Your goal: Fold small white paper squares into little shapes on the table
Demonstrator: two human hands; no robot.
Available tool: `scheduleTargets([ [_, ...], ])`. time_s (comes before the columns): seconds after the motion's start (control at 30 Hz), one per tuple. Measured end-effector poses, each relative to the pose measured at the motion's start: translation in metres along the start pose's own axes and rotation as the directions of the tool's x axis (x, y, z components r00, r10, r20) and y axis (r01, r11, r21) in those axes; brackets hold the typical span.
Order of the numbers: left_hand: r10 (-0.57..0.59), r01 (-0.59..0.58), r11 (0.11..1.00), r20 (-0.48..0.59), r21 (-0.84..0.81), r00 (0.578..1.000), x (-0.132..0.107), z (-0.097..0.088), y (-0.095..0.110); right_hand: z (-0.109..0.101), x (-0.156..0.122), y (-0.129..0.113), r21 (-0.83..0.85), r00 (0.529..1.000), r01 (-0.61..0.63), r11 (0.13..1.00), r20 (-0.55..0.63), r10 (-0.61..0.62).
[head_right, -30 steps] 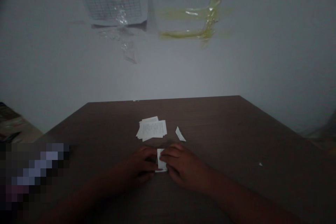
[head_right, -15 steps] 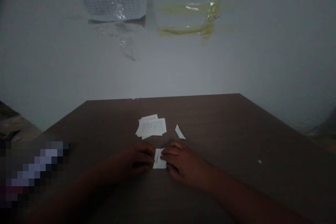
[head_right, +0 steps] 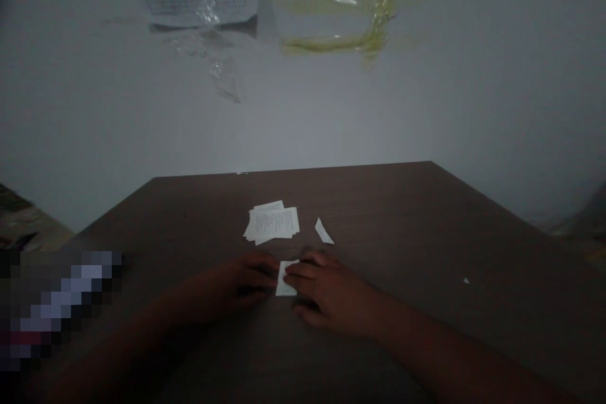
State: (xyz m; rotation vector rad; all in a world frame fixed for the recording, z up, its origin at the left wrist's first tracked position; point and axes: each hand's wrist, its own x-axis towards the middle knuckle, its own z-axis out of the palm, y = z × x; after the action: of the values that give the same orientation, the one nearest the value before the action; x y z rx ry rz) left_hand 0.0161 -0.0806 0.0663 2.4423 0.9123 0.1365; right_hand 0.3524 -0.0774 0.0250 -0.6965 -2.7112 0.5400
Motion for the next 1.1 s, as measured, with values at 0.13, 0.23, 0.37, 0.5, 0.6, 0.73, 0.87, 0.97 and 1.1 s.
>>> scheduleTargets([
  [0.13,-0.028,0.027,0.996,-0.008,-0.081,1.0,0.0,0.004,-0.005,0.001,-0.002,0.0,0.002,1.0,-0.02,1.0,0.017,0.02],
  [0.23,-0.015,0.011,0.996,-0.04,-0.091,0.999,-0.001,0.005,-0.007,0.002,-0.002,0.0,-0.009,0.999,-0.031,0.999,0.023,0.031],
  [0.37,-0.02,0.018,0.996,-0.027,-0.087,0.999,-0.001,0.004,-0.007,0.004,-0.002,0.002,-0.023,0.999,-0.037,0.999,0.034,0.038],
  [0.5,-0.016,0.015,0.997,-0.007,-0.073,1.0,0.001,0.002,-0.005,0.004,-0.003,0.003,-0.026,0.999,-0.026,0.999,0.037,0.027],
  [0.6,-0.024,0.022,0.997,-0.016,-0.078,1.0,0.002,0.003,-0.004,0.004,-0.003,0.003,-0.034,0.999,-0.014,0.999,0.045,0.016],
  [0.73,-0.041,0.038,0.997,-0.032,-0.074,0.999,0.004,0.007,-0.002,0.004,-0.003,0.002,-0.046,1.0,0.002,0.999,0.027,0.0],
  [0.87,-0.036,0.031,0.997,-0.056,-0.077,0.998,0.008,0.011,0.001,0.001,-0.003,0.001,-0.047,0.998,0.052,0.998,0.047,-0.05],
  [0.97,-0.028,0.023,0.997,-0.083,-0.068,0.996,0.011,0.015,0.003,0.0,-0.004,0.0,-0.081,0.995,0.059,0.995,0.083,-0.052],
  [1.1,0.002,-0.01,0.998,-0.118,-0.066,0.993,0.014,0.019,0.002,0.005,-0.007,-0.002,-0.129,0.997,0.042,0.991,0.062,-0.035],
])
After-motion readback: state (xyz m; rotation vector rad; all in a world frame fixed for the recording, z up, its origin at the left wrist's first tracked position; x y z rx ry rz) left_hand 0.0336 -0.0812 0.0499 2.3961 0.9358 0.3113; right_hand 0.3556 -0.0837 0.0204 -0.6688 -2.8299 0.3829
